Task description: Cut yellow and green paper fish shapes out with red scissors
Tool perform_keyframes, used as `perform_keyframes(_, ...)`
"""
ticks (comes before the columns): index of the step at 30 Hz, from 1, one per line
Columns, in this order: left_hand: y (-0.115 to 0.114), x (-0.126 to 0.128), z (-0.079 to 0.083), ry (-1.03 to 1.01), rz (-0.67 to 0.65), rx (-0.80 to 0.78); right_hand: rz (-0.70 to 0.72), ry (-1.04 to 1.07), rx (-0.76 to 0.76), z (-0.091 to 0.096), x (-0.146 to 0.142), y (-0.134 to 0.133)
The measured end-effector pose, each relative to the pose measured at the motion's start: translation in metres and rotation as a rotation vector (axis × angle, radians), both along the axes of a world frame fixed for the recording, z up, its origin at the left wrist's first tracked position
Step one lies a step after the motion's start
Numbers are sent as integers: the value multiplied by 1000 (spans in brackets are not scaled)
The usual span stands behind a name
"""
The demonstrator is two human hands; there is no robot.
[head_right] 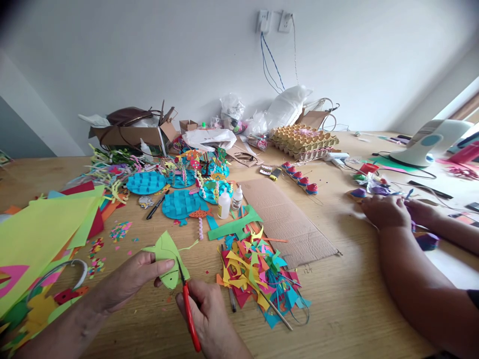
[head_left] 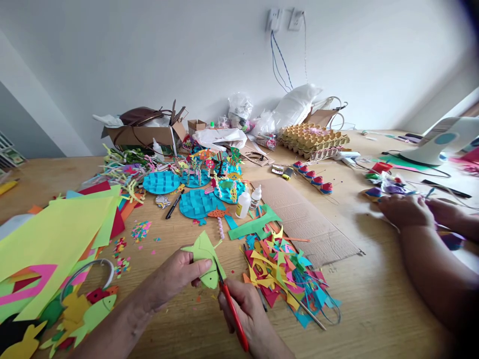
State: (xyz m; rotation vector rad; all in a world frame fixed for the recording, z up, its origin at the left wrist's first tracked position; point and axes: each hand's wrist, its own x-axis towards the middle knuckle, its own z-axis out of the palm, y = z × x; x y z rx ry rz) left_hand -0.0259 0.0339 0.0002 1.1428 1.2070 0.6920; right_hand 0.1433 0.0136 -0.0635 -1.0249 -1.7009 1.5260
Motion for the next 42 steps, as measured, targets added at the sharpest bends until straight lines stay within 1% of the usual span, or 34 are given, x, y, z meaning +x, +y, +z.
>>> perform_keyframes(5, 0, -1, 1, 32, -10, 7, 16, 17, 11, 1, 0, 1)
perform_keyframes(12, 0, -1, -6, 84, 20, 67, 11, 23, -2, 2, -1, 1)
perform_keyframes(22, 0, 4, -2, 15, -7, 43, 0, 2, 11, 0, -2, 1)
perform_keyframes(31, 0, -1, -3, 25, -9, 8, 9, -1, 15, 3, -2, 1)
perform_keyframes(35, -2, -3, -6, 74, 109, 38, 7, 2, 10, 4, -1, 1)
perform_keyframes(37, -2, -4, -10, 79, 134, 48, 3, -8, 15, 4, -2, 2)
perform_keyframes(40, -1, -5, -12, 54, 73, 40, -1, -27, 15, 3, -2, 2)
perform_keyframes(42, 0, -5, -11, 34, 26, 25, -2, -32, 13, 2, -3, 2)
